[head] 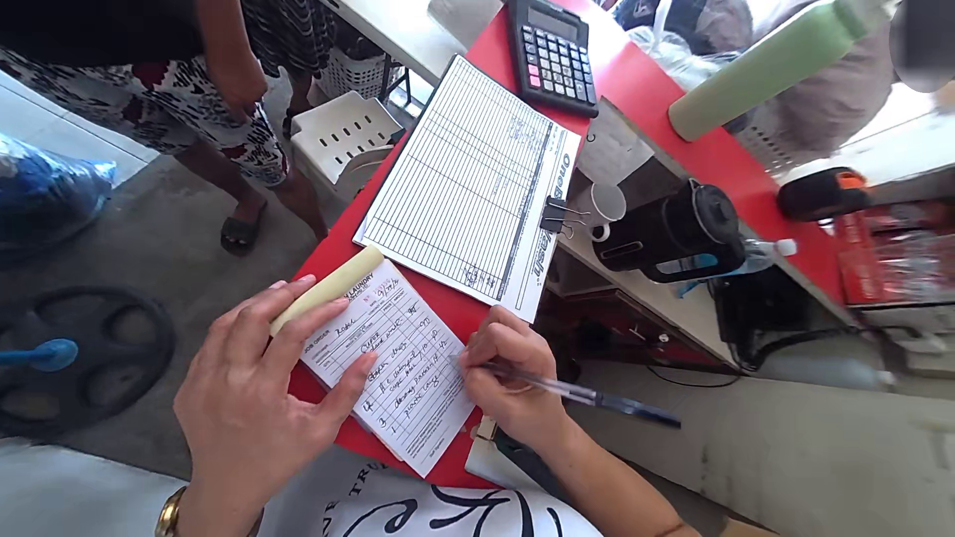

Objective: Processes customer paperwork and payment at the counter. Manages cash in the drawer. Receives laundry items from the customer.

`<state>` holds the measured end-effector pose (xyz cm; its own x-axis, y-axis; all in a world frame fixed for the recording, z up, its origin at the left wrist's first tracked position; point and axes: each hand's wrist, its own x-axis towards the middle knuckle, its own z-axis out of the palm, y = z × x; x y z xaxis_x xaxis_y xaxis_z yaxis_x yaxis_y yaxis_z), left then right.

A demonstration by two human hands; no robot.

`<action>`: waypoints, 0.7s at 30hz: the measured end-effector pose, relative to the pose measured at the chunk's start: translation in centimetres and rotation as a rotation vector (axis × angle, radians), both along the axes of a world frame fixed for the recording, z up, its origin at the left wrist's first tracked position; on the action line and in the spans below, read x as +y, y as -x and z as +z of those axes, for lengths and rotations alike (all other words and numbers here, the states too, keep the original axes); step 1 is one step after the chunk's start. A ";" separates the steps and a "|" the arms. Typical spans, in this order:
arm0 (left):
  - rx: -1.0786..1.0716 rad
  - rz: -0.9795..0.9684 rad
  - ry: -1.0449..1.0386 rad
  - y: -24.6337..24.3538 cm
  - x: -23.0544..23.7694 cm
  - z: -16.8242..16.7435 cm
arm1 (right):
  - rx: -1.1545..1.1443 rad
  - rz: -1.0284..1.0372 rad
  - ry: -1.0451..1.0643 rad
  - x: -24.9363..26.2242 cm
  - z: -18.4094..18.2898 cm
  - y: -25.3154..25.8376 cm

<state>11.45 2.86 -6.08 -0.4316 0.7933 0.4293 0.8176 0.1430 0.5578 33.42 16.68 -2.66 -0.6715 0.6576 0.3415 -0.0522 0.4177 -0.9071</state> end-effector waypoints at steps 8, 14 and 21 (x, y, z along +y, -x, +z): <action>0.002 0.006 -0.001 -0.1 0.0 0.2 | 0.009 -0.026 0.015 -0.1 0.0 -0.1; 0.001 0.013 -0.011 -0.3 0.0 0.4 | 0.029 -0.037 0.025 -0.1 -0.2 -0.1; 0.020 0.014 -0.021 -0.3 0.1 0.8 | 0.061 0.238 -0.060 -2.1 2.6 -0.7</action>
<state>11.77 3.00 -5.31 -0.4339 0.7777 0.4548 0.8268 0.1431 0.5440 34.12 14.55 -0.08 -0.7820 0.4607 0.4198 -0.2095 0.4402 -0.8731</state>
